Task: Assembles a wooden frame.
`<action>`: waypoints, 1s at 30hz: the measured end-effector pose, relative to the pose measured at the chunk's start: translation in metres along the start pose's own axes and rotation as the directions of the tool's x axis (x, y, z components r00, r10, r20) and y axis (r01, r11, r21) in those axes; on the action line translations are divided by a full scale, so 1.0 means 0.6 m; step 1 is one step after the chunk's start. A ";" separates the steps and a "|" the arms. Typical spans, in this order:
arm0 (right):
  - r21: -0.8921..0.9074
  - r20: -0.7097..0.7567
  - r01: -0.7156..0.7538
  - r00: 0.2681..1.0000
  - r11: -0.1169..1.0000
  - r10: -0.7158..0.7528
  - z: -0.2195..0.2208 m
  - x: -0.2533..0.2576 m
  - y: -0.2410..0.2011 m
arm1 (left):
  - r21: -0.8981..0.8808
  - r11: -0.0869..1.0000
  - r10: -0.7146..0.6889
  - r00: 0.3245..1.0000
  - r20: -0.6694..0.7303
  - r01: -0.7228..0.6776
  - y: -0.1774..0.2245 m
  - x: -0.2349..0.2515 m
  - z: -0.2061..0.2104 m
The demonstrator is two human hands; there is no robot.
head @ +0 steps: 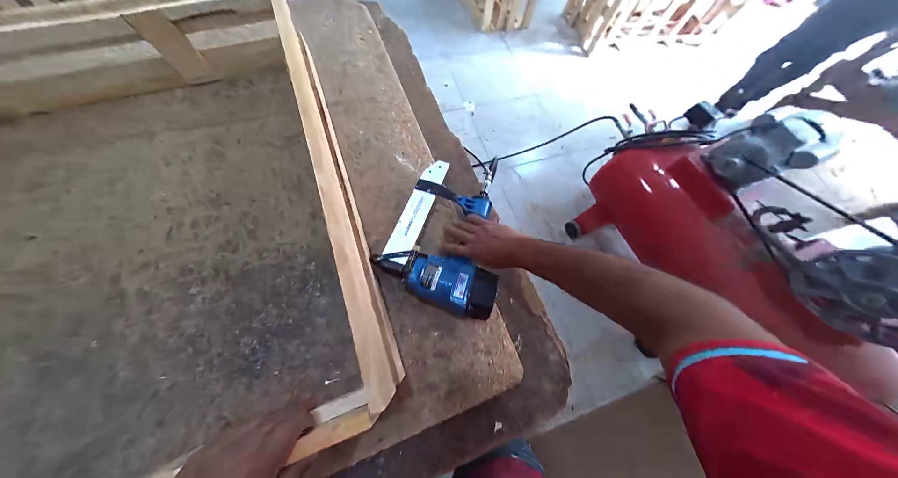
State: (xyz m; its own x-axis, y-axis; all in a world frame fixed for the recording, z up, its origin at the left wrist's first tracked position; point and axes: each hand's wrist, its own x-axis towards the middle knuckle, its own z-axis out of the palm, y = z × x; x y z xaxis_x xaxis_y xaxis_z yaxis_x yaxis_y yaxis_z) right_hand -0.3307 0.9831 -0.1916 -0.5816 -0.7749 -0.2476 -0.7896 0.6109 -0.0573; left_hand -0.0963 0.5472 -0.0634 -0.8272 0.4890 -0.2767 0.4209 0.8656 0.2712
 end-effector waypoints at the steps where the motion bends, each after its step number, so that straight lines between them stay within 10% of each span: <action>1: -0.011 0.042 0.074 0.996 0.997 -0.073 0.007 0.015 0.006 | 0.000 0.999 -0.042 0.999 0.004 0.042 0.000 0.001 0.002; 7: 0.007 0.239 0.109 0.965 0.994 -0.108 -0.014 0.020 -0.009 | -0.031 0.998 -0.052 0.998 -0.028 0.051 -0.006 -0.007 0.018; 11: 0.233 0.276 -0.185 0.954 0.955 0.118 -0.118 -0.115 -0.076 | 0.031 0.999 -0.027 0.987 -0.161 0.032 -0.003 -0.004 0.033; 15: 0.766 0.381 -0.539 0.819 0.351 0.428 -0.219 -0.273 -0.156 | 0.088 0.992 -0.083 0.990 -0.113 0.093 0.025 -0.018 0.020; 17: 0.873 0.448 -0.485 0.750 -0.055 0.486 -0.229 -0.345 -0.175 | 0.079 0.991 -0.100 0.993 -0.067 0.105 0.031 -0.017 0.009; 20: 0.909 0.385 -0.226 0.776 -0.349 0.499 -0.200 -0.428 -0.219 | 0.067 0.995 -0.072 0.993 -0.098 0.079 0.031 -0.021 0.013; 30: 0.721 0.076 0.259 0.892 -0.643 0.445 -0.089 -0.427 -0.355 | 0.015 0.987 -0.163 0.987 0.003 0.162 0.028 0.006 -0.020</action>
State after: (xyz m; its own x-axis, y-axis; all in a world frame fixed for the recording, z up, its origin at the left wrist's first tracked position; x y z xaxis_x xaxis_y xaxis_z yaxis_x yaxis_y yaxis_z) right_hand -0.0238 1.0425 -0.0642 -0.8551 -0.4076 -0.3204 0.4984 -0.4764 -0.7243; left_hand -0.0965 0.5623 -0.0488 -0.8834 0.3421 -0.3201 0.2864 0.9351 0.2089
